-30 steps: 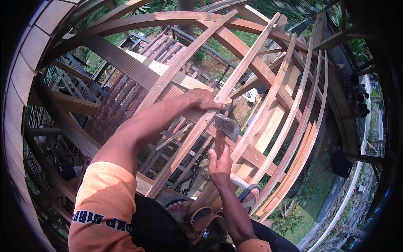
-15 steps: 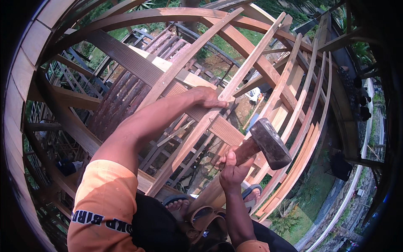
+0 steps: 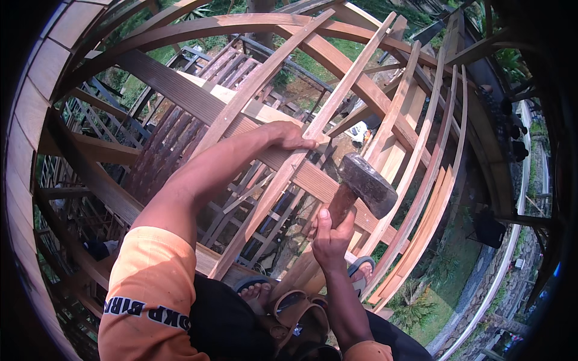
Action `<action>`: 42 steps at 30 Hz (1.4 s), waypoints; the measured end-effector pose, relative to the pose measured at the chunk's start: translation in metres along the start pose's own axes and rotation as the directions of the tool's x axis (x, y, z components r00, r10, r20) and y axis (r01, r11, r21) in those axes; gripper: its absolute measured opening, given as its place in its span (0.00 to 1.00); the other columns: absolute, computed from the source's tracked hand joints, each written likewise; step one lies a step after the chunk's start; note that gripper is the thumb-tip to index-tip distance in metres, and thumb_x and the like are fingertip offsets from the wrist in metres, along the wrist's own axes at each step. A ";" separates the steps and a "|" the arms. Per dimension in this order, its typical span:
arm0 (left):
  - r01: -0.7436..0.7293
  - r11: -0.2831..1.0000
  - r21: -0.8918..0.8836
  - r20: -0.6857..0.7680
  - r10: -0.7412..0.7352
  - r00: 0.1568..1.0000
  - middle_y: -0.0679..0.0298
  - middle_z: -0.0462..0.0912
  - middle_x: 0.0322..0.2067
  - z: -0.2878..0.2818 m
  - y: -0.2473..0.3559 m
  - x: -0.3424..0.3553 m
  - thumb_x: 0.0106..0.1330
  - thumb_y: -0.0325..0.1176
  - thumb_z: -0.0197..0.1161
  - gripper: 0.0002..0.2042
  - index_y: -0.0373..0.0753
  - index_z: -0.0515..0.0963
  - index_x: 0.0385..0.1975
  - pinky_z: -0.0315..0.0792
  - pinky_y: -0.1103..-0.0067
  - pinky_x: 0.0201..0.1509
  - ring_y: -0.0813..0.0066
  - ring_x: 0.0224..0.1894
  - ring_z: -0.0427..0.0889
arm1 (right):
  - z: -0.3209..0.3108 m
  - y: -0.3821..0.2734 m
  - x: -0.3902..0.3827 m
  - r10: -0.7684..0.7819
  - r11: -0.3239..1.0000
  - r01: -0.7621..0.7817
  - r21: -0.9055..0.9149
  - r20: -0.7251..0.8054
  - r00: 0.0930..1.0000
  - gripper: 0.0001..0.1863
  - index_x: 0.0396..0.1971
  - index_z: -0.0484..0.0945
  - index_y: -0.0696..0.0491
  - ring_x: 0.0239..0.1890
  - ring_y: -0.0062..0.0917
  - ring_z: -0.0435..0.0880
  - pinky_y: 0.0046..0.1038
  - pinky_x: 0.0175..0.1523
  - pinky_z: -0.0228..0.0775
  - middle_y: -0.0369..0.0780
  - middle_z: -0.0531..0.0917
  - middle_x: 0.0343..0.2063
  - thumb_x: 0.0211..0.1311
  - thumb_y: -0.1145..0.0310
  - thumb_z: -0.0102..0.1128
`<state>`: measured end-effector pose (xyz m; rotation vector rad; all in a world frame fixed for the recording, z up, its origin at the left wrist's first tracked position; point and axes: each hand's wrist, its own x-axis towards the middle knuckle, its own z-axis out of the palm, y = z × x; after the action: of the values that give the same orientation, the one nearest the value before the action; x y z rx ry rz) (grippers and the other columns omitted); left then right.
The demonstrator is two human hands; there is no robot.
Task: The person aligns a wooden tile against the roof frame, marks it with a pink pencil, and then uses a hammer to secure it to the wooden slats.
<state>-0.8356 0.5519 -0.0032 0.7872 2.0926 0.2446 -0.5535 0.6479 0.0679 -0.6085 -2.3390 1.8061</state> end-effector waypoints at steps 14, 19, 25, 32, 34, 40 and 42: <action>-0.056 0.996 -0.075 -0.048 0.052 0.997 0.43 0.76 0.59 0.028 -0.041 0.041 0.59 0.79 0.45 0.50 0.30 0.80 0.53 0.66 0.62 0.66 0.49 0.63 0.75 | 0.016 -0.019 0.002 -0.283 0.912 0.300 -0.280 0.100 0.954 0.21 0.60 0.61 0.57 0.28 0.36 0.82 0.37 0.34 0.73 0.48 0.78 0.30 0.73 0.66 0.54; -0.054 0.997 -0.049 -0.007 0.053 0.999 0.43 0.76 0.60 0.009 -0.009 0.012 0.61 0.79 0.42 0.50 0.29 0.80 0.53 0.66 0.61 0.66 0.47 0.62 0.74 | -0.026 -0.084 0.016 -0.534 0.637 0.698 0.327 -0.465 0.706 0.27 0.64 0.53 0.57 0.28 0.22 0.73 0.29 0.37 0.74 0.41 0.72 0.33 0.74 0.65 0.53; -0.047 0.998 -0.031 -0.001 0.047 0.999 0.43 0.77 0.59 0.003 0.013 0.016 0.61 0.79 0.41 0.51 0.27 0.79 0.53 0.67 0.61 0.65 0.46 0.61 0.75 | 0.016 0.042 0.012 0.063 0.935 0.004 -0.355 0.177 0.982 0.21 0.58 0.62 0.58 0.35 0.50 0.82 0.43 0.41 0.72 0.55 0.79 0.32 0.73 0.64 0.53; -0.026 0.997 -0.072 0.036 0.029 0.999 0.43 0.79 0.56 0.010 -0.016 0.018 0.59 0.80 0.43 0.50 0.29 0.81 0.51 0.67 0.63 0.64 0.49 0.59 0.78 | -0.001 -0.043 0.021 -0.229 0.964 0.233 -0.129 0.045 0.972 0.14 0.51 0.65 0.54 0.24 0.24 0.78 0.27 0.31 0.71 0.40 0.77 0.26 0.75 0.63 0.52; -0.059 0.996 -0.061 0.017 0.061 0.998 0.43 0.78 0.57 0.007 -0.007 0.017 0.59 0.80 0.43 0.51 0.30 0.80 0.52 0.67 0.63 0.65 0.49 0.60 0.77 | -0.031 -0.080 0.041 -0.244 0.846 0.268 0.460 -0.112 0.963 0.17 0.53 0.60 0.53 0.23 0.17 0.74 0.22 0.30 0.74 0.38 0.73 0.29 0.77 0.57 0.48; -0.054 0.995 -0.084 0.004 0.054 0.999 0.41 0.77 0.58 0.005 0.001 0.013 0.58 0.82 0.40 0.54 0.27 0.80 0.51 0.67 0.62 0.65 0.48 0.61 0.76 | -0.076 -0.004 0.073 0.025 0.945 -0.056 0.324 0.099 0.995 0.23 0.51 0.64 0.56 0.19 0.18 0.77 0.22 0.23 0.73 0.35 0.74 0.27 0.69 0.59 0.65; -0.064 0.995 -0.071 -0.045 0.061 0.997 0.39 0.79 0.55 0.009 -0.005 0.016 0.57 0.84 0.38 0.56 0.24 0.81 0.46 0.69 0.62 0.63 0.48 0.58 0.78 | -0.067 0.027 0.078 0.232 0.946 -0.292 0.143 0.332 0.914 0.25 0.57 0.66 0.57 0.17 0.16 0.75 0.21 0.21 0.68 0.33 0.75 0.24 0.65 0.70 0.67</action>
<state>-0.8377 0.5571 -0.0217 0.8114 2.0886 0.3718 -0.5957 0.7437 0.0492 -0.6824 -2.3176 2.3737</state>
